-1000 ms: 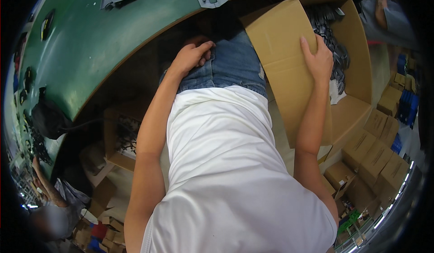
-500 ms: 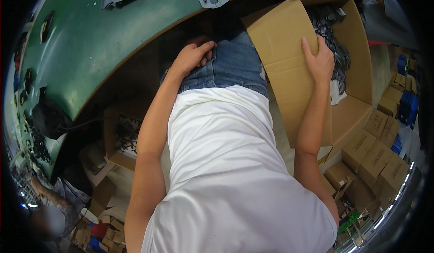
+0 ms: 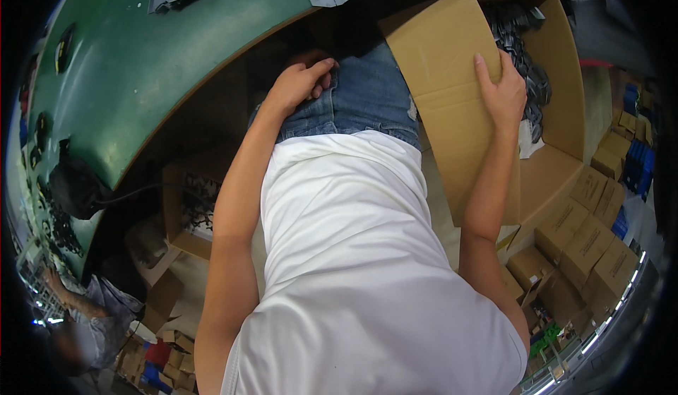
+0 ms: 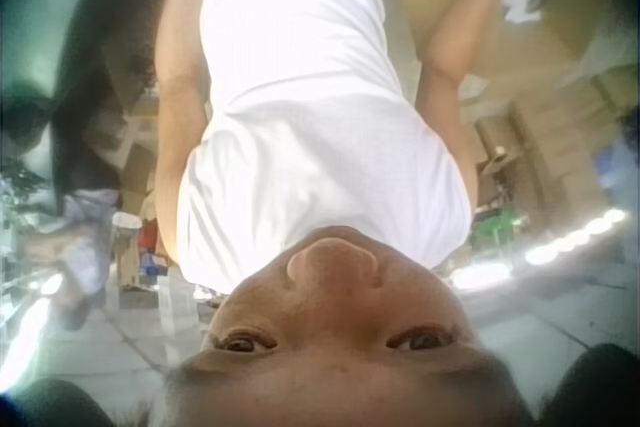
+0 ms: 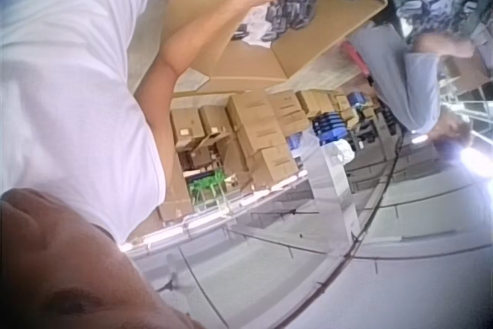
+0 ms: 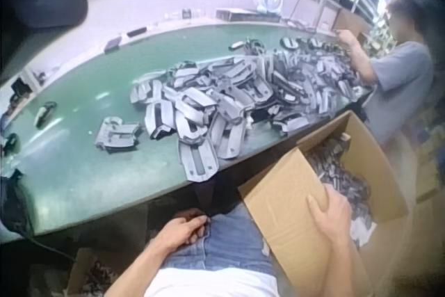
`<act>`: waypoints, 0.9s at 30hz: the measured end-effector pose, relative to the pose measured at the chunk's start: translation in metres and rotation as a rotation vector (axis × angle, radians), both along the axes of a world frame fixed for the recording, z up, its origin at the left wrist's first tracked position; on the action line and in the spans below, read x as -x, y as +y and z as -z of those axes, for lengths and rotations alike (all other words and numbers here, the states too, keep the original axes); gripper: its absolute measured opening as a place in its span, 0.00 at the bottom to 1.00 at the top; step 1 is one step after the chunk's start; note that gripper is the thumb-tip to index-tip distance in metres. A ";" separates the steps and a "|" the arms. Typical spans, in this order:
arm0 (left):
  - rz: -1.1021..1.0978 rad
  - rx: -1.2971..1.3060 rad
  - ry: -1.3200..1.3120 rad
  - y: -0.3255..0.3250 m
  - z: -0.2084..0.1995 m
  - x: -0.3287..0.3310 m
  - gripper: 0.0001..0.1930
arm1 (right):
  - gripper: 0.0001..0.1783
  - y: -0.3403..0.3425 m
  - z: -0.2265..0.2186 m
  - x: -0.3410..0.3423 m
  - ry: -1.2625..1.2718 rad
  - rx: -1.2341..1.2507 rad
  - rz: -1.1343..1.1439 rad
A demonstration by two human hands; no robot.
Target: Manually assemble and sort plastic and electronic components on a factory production line.
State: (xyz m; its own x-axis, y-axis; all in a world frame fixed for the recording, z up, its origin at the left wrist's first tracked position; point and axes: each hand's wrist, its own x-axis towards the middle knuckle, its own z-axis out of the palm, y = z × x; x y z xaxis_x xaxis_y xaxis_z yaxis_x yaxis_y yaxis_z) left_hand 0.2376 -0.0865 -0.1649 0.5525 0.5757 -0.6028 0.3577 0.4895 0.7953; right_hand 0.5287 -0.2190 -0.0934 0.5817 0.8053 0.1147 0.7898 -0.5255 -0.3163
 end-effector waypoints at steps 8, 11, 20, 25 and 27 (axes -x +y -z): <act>0.018 0.002 0.004 0.001 0.003 0.000 0.12 | 0.23 0.001 -0.002 0.002 -0.012 0.001 -0.007; -0.001 0.003 -0.021 0.000 0.003 0.000 0.13 | 0.23 0.000 -0.001 0.002 -0.019 0.010 -0.003; 0.001 -0.014 0.013 0.000 -0.002 -0.002 0.12 | 0.24 -0.001 -0.001 0.001 -0.019 -0.008 -0.001; 0.006 -0.013 -0.010 0.001 0.002 -0.001 0.12 | 0.24 -0.001 0.000 0.000 -0.024 0.018 0.008; 0.005 -0.016 -0.007 0.001 0.003 0.000 0.12 | 0.25 0.000 0.002 -0.002 -0.025 0.019 0.003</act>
State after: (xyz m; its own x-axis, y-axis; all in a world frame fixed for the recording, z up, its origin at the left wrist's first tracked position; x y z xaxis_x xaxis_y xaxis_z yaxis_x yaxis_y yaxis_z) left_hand 0.2381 -0.0857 -0.1678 0.5596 0.5822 -0.5899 0.3544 0.4753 0.8053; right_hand 0.5307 -0.2194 -0.0956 0.5812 0.8058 0.1139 0.7957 -0.5334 -0.2869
